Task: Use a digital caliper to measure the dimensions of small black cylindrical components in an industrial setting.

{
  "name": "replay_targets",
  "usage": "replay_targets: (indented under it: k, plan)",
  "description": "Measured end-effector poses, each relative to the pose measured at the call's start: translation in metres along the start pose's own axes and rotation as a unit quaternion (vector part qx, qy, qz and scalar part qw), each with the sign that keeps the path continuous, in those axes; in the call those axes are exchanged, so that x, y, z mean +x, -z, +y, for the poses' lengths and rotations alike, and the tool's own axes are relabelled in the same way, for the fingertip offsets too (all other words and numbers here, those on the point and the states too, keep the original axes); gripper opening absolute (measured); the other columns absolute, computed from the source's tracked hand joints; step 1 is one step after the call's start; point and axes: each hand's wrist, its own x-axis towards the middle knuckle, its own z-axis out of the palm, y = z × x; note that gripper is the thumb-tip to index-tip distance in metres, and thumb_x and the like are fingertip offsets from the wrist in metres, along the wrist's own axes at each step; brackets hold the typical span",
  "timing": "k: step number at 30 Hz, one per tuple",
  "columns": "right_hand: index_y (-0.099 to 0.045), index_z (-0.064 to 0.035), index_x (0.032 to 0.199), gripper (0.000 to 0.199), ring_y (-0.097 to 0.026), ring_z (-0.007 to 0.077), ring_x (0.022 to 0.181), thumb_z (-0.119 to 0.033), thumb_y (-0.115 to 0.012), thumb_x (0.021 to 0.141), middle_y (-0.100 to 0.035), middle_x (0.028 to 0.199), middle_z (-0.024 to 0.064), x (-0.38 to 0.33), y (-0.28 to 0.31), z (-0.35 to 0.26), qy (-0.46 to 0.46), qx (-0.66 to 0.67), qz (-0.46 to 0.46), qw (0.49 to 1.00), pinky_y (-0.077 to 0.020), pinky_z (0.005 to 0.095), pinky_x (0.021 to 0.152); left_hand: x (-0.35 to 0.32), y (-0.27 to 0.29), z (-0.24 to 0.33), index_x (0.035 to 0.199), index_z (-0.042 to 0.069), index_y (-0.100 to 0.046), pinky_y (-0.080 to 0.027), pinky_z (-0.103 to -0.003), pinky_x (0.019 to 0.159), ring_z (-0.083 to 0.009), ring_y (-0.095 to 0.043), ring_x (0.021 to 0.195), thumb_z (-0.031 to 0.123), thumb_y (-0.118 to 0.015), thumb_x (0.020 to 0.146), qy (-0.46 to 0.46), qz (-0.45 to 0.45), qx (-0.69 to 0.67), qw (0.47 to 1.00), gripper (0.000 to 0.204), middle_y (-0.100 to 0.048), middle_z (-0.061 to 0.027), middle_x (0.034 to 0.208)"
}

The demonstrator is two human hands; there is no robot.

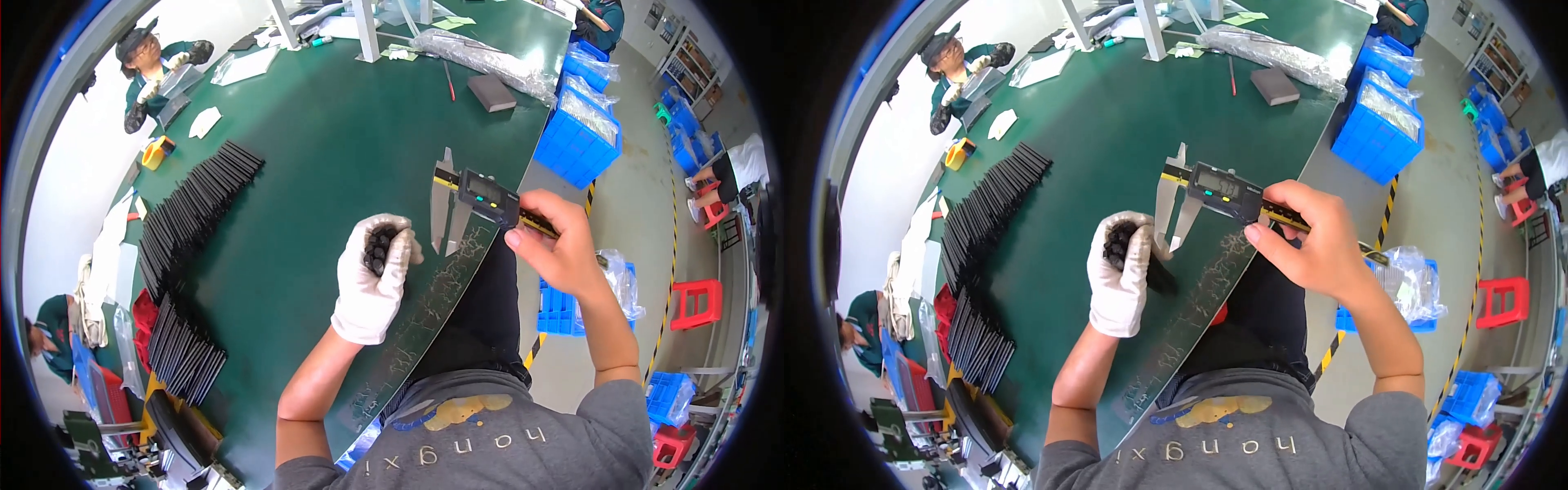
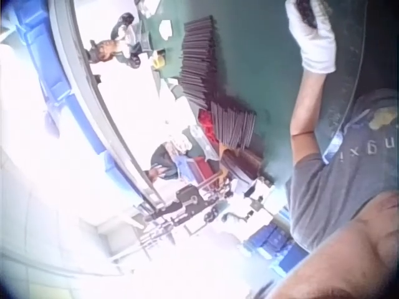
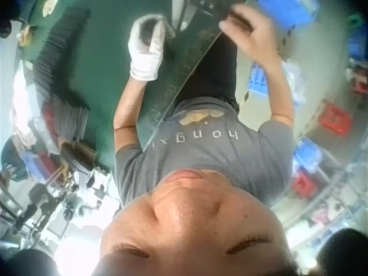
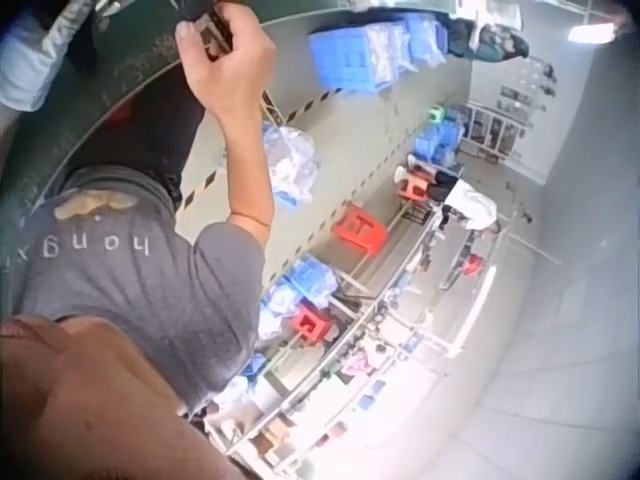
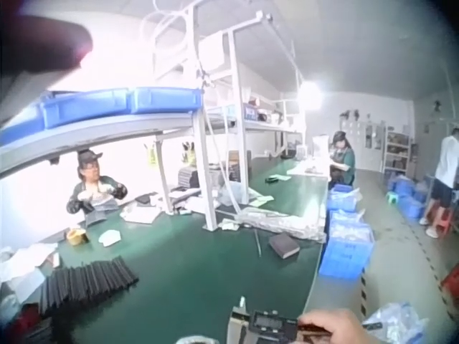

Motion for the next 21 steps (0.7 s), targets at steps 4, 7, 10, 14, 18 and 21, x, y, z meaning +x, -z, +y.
replay_targets:
  k: [4,7,10,14,18,21]
  plan:
    - [-0.061,-0.0036,0.088,0.029,-0.053,0.017,0.052,-0.021,-0.074,0.069,-0.058,0.069,0.0058,0.003,0.007,-0.006,0.078,-0.174,0.022,0.981,-0.041,0.0266,0.047,-0.003,0.007,0.015,0.104,-0.001,-0.057,-0.047,-0.021,0.075,-0.0095,-0.059,0.082,-0.001,-0.053,0.088,0.013,-0.033,0.012,0.999,0.017,-0.063,-0.0062,0.09]
    - [-0.061,-0.0067,0.084,0.032,-0.052,0.0209,0.048,-0.028,-0.076,0.065,-0.054,0.063,0.0038,0.006,0.015,-0.011,0.173,-0.29,0.047,0.94,-0.0392,0.0293,0.044,-0.011,0.005,0.023,0.101,-0.002,-0.06,-0.047,-0.022,0.075,-0.0098,-0.06,0.081,-0.002,-0.057,0.086,0.012,-0.009,0.038,0.999,0.016,-0.064,-0.0058,0.088]
    - [-0.056,-0.0096,0.072,0.034,-0.047,0.0173,0.044,-0.037,-0.075,0.063,-0.047,0.057,0.0007,0.007,0.027,-0.022,0.253,-0.39,0.041,0.885,-0.0331,0.0294,0.04,-0.017,0.003,0.017,0.099,-0.002,-0.06,-0.049,-0.026,0.078,-0.0147,-0.063,0.084,-0.002,-0.059,0.085,-0.017,0.021,0.03,0.999,0.014,-0.065,-0.0094,0.091]
    - [-0.054,-0.0102,0.069,0.036,-0.047,0.0167,0.044,-0.039,-0.074,0.063,-0.045,0.056,0.0004,0.005,0.036,-0.027,0.252,-0.44,0.032,0.862,-0.0324,0.0291,0.04,-0.019,-0.003,0.018,0.099,-0.003,-0.059,-0.049,-0.027,0.079,-0.0171,-0.064,0.085,-0.002,-0.058,0.085,-0.029,0.035,0.02,0.999,0.014,-0.066,-0.0129,0.092]
    - [-0.054,-0.0103,0.07,0.037,-0.047,0.0163,0.044,-0.041,-0.073,0.065,-0.044,0.056,0.0003,0.007,0.034,-0.021,0.266,-0.442,0.031,0.856,-0.0326,0.0293,0.039,-0.019,-0.005,0.017,0.1,-0.003,-0.059,-0.049,-0.025,0.079,-0.0168,-0.064,0.087,-0.003,-0.059,0.085,-0.029,0.029,0.028,0.999,0.015,-0.066,-0.0134,0.093]
    - [-0.057,-0.0092,0.075,0.036,-0.048,0.017,0.045,-0.041,-0.073,0.066,-0.046,0.057,0.0008,0.008,0.03,-0.017,0.264,-0.43,0.032,0.863,-0.034,0.0295,0.04,-0.021,-0.006,0.018,0.099,-0.003,-0.061,-0.05,-0.025,0.077,-0.016,-0.064,0.086,-0.003,-0.061,0.083,-0.017,0.03,0.042,0.999,0.015,-0.066,-0.0123,0.093]
